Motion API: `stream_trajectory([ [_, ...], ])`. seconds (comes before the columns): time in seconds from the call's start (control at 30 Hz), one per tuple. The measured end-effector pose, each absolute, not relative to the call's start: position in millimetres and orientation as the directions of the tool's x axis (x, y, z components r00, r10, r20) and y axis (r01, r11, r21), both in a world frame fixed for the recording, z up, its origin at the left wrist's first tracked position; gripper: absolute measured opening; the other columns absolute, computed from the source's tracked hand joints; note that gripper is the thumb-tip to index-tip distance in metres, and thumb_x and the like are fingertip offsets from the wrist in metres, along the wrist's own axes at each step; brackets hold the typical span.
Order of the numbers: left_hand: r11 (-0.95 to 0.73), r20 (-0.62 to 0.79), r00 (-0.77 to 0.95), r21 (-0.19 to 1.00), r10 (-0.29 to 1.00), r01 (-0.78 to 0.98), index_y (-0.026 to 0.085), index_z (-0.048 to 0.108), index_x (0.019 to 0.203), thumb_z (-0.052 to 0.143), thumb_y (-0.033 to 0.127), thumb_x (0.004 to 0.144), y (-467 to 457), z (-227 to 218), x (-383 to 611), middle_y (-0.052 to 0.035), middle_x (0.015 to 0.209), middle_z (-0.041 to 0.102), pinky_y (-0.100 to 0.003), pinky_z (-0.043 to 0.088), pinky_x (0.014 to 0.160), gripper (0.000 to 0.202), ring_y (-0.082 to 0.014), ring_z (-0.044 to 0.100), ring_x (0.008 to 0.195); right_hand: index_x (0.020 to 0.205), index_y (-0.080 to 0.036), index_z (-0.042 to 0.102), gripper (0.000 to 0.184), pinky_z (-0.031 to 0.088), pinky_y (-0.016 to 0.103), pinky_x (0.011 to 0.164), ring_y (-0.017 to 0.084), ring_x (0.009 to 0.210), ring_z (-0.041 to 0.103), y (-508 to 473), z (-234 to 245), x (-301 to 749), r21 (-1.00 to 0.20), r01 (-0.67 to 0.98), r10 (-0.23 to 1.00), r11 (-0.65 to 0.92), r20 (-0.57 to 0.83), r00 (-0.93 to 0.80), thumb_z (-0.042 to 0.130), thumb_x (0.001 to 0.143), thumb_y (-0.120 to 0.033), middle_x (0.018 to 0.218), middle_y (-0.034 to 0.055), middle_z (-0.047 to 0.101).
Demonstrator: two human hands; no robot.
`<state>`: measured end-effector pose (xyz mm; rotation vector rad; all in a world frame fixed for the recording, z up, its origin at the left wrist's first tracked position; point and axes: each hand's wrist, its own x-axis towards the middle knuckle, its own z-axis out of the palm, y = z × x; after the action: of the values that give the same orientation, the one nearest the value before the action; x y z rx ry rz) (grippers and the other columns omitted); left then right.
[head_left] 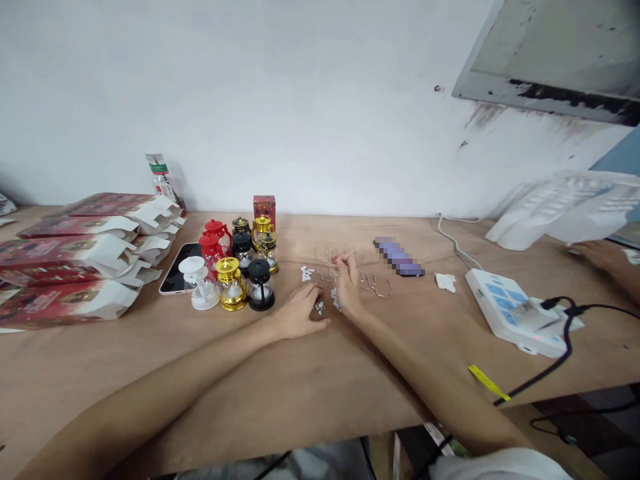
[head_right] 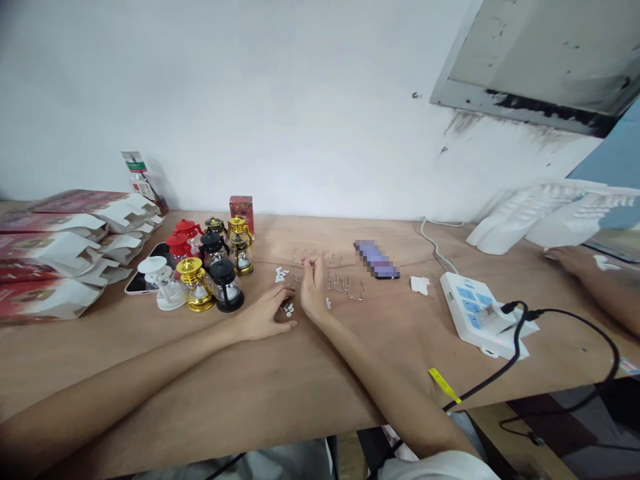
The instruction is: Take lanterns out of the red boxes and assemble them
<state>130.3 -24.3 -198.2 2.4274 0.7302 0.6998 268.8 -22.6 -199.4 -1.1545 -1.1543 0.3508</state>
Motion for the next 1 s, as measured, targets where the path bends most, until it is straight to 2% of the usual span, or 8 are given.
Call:
stream_trajectory([
  [0.1, -0.776, 0.316, 0.752, 0.496, 0.578, 0.388, 0.016, 0.053, 0.090, 0.059, 0.028, 0.076, -23, -198, 134, -0.0138, 0.106, 0.056, -0.044, 0.040, 0.094, 0.020, -0.0288, 0.051, 0.104, 0.078, -0.023, 0.040, 0.018, 0.038, 0.031, 0.083, 0.016, 0.088, 0.050, -25, -200, 267, -0.835, 0.338, 0.736, 0.433, 0.545, 0.403, 0.033, 0.088, -0.036, 0.085, 0.0012, 0.051],
  [0.2, -0.791, 0.317, 0.761, 0.470, 0.566, 0.392, 0.016, 0.053, 0.088, 0.056, 0.027, 0.078, -20, -200, 136, -0.0123, 0.102, 0.055, -0.043, 0.041, 0.092, 0.015, -0.0272, 0.051, 0.100, 0.079, -0.023, 0.041, 0.017, 0.038, 0.032, 0.083, 0.016, 0.087, 0.049, -28, -200, 264, -0.824, 0.347, 0.729, 0.448, 0.561, 0.391, 0.034, 0.088, -0.036, 0.086, 0.0016, 0.051],
  [0.33, -0.774, 0.323, 0.757, 0.522, 0.568, 0.358, 0.017, 0.053, 0.090, 0.051, 0.025, 0.081, -17, -205, 136, -0.0112, 0.104, 0.055, -0.040, 0.043, 0.091, 0.011, -0.0245, 0.053, 0.098, 0.078, -0.023, 0.040, 0.018, 0.039, 0.033, 0.082, 0.016, 0.085, 0.048, -30, -201, 262, -0.813, 0.364, 0.704, 0.455, 0.579, 0.411, 0.033, 0.089, -0.035, 0.085, 0.0019, 0.050],
  [0.53, -0.759, 0.314, 0.765, 0.563, 0.562, 0.327, 0.017, 0.053, 0.096, 0.046, 0.021, 0.085, -16, -209, 136, -0.0145, 0.115, 0.056, -0.041, 0.041, 0.097, 0.014, -0.0257, 0.052, 0.110, 0.077, -0.024, 0.039, 0.018, 0.037, 0.033, 0.084, 0.017, 0.087, 0.048, -30, -205, 260, -0.792, 0.395, 0.699, 0.466, 0.603, 0.385, 0.032, 0.089, -0.035, 0.084, 0.0014, 0.048],
  [0.73, -0.766, 0.317, 0.767, 0.553, 0.558, 0.328, 0.018, 0.054, 0.085, 0.045, 0.014, 0.082, -17, -205, 134, -0.0121, 0.105, 0.060, -0.039, 0.043, 0.094, 0.011, -0.0240, 0.056, 0.102, 0.079, -0.023, 0.040, 0.017, 0.037, 0.034, 0.086, 0.017, 0.090, 0.047, -30, -208, 260, -0.804, 0.379, 0.711, 0.458, 0.587, 0.387, 0.033, 0.088, -0.035, 0.089, 0.0026, 0.049],
  [0.87, -0.744, 0.336, 0.755, 0.605, 0.563, 0.285, 0.019, 0.054, 0.078, 0.045, 0.012, 0.081, -18, -201, 132, -0.0096, 0.100, 0.062, -0.036, 0.043, 0.092, 0.012, -0.0228, 0.057, 0.101, 0.079, -0.023, 0.040, 0.015, 0.038, 0.035, 0.087, 0.017, 0.089, 0.048, -30, -209, 259, -0.820, 0.358, 0.715, 0.447, 0.568, 0.407, 0.033, 0.087, -0.034, 0.088, 0.0028, 0.049],
  [1.0, -0.717, 0.348, 0.731, 0.642, 0.587, 0.270, 0.020, 0.057, 0.086, 0.048, 0.012, 0.078, -22, -193, 130, -0.0075, 0.098, 0.064, -0.034, 0.044, 0.089, 0.014, -0.0224, 0.059, 0.096, 0.081, -0.023, 0.041, 0.014, 0.040, 0.036, 0.088, 0.017, 0.091, 0.049, -31, -208, 257, -0.834, 0.327, 0.711, 0.445, 0.551, 0.437, 0.036, 0.086, -0.034, 0.089, 0.0036, 0.051],
])
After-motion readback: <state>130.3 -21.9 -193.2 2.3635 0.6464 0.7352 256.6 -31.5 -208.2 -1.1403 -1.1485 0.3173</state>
